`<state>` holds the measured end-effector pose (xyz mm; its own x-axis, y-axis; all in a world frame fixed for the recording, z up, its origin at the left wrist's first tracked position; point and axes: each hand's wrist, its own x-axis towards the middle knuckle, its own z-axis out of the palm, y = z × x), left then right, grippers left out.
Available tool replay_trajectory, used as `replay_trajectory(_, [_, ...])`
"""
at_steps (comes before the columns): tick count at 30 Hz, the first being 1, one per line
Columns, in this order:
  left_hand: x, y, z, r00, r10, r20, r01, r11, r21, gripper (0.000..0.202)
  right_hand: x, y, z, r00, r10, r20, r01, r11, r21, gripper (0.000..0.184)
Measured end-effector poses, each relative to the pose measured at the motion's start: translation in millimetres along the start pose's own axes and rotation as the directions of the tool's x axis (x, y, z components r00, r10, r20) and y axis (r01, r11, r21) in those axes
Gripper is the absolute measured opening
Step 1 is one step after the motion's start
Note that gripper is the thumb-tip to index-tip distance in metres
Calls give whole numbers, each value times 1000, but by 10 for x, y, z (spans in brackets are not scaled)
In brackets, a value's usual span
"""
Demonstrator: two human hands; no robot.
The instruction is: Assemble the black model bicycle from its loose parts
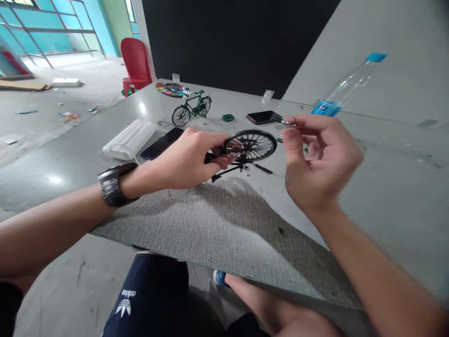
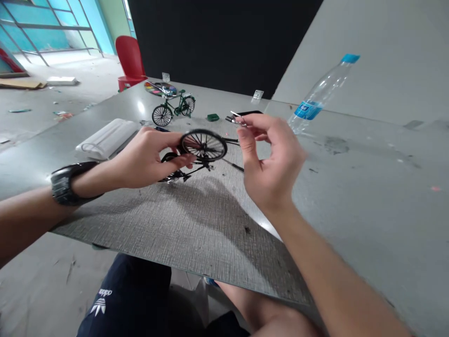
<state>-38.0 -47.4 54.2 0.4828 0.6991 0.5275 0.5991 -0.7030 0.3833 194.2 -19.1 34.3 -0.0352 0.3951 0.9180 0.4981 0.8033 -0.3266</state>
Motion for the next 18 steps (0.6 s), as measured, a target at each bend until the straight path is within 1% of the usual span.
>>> replay_trajectory(2, [6,-3,-54,991,49,123,-58,996,72,14,-3,7,-7,1000,4,16,-4,1000,-14,14])
replay_trajectory(3, [9,-4,-72,985,57,163,-73,993,95,15,-6,2,-11,999,8,32,-7,1000,-18,15])
replay_trajectory(4, [11,-6,-81,981,60,184,-81,991,104,16,-11,-8,-13,999,11,52,-10,1000,-21,16])
replay_trajectory(5, [13,-8,-81,982,59,180,-78,992,97,16,-17,-21,-12,997,15,69,-13,1000,-22,16])
replay_trajectory(7, [18,-18,-55,993,44,112,-47,999,23,13,-27,-49,-6,996,21,85,-19,1000,-18,15])
replay_trajectory(9, [24,-34,2,1000,-11,1,11,989,-144,7,-30,-70,-1,995,41,92,-38,999,-27,15])
replay_trajectory(10, [27,-42,40,996,-62,-62,44,966,-253,6,-29,-74,-2,994,55,92,-51,998,-39,15])
replay_trajectory(12, [29,-56,132,969,-185,-163,88,877,-473,8,-25,-70,-5,993,79,92,-74,996,-60,17])
replay_trajectory(14, [25,-61,234,920,-315,-235,100,767,-634,11,-25,-58,-6,990,100,103,-98,995,-31,18])
replay_trajectory(16, [14,-54,332,872,-414,-260,93,663,-743,13,-39,-51,8,982,136,129,-144,988,52,18])
replay_trajectory(18, [2,-38,411,835,-490,-250,86,565,-821,15,-72,-59,40,964,198,178,-220,969,116,18])
